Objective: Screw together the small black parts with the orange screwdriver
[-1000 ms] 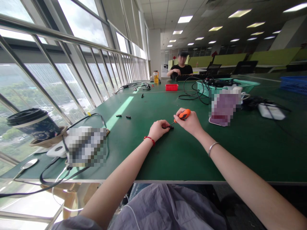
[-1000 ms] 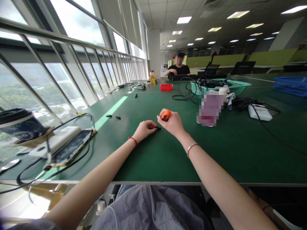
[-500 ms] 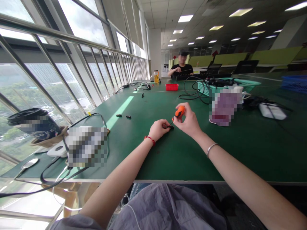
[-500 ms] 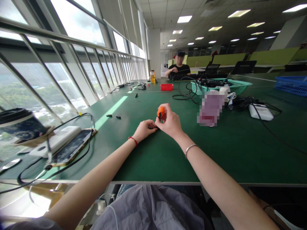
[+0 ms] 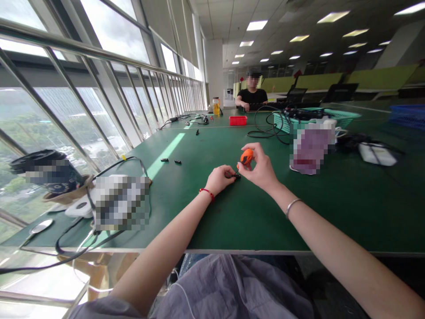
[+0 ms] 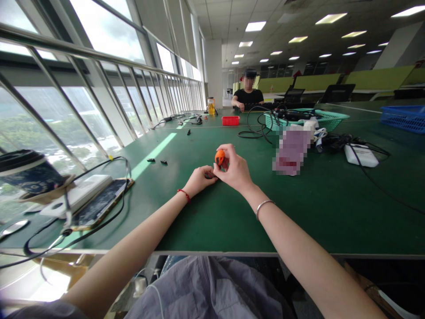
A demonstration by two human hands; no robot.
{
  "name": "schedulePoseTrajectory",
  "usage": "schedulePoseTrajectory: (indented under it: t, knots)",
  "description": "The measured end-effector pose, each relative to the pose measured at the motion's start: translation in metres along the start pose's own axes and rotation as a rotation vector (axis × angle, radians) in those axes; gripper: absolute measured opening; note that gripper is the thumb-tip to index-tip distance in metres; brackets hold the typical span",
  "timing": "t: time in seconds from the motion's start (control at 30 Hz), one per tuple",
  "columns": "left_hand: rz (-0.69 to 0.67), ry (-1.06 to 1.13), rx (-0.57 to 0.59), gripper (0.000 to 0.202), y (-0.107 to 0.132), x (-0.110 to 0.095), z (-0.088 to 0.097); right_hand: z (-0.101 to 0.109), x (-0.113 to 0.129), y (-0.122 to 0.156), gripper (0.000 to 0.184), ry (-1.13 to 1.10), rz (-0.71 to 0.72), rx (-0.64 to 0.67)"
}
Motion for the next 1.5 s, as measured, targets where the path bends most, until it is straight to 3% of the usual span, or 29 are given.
schedulePoseTrajectory:
  t: [0.13,0.37,0.57,0.87,1.03,1.17,1.33,1.5]
  knots:
    - [-0.003,0.019,0.009,0.009,-0.001,0.002,-0.001,0.003,-0.004,0.000,0.026,0.018,-0.020,-0.029]
    - [-0.004,0.006,-0.001,0.006,0.001,-0.002,0.001,0.002,0.003,0.000,0.037,-0.036,0.076,-0.045]
    - [-0.010,0.023,0.013,0.008,-0.001,0.001,-0.001,0.004,-0.002,0.000,0.021,0.055,0.033,-0.027]
    - [-0.004,0.003,-0.005,0.007,0.000,-0.001,0.001,0.002,0.005,0.000,0.032,0.051,0.109,-0.037]
    - [-0.001,0.015,0.014,0.009,-0.001,0.000,-0.001,0.007,0.002,-0.001,0.019,0.161,0.069,-0.038]
    - [0.001,0.013,0.013,0.009,-0.001,0.001,0.000,0.007,0.005,-0.003,0.025,0.154,0.052,-0.006]
    - [-0.011,0.017,0.016,0.009,-0.001,0.001,-0.001,0.011,0.004,-0.001,0.022,0.115,0.012,-0.086]
    - [-0.004,0.012,0.014,0.008,-0.001,0.001,-0.001,0.016,0.012,-0.002,0.030,0.257,0.126,-0.136]
Point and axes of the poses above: each hand's wrist, its own y-axis away from the middle knuckle, its own z-axis out of the back of the hand, x = y × z, the point moved 9 cm from there along -y, towards the middle knuckle, and after that the axes turned 13 degrees about z, right-handed, at the moved point
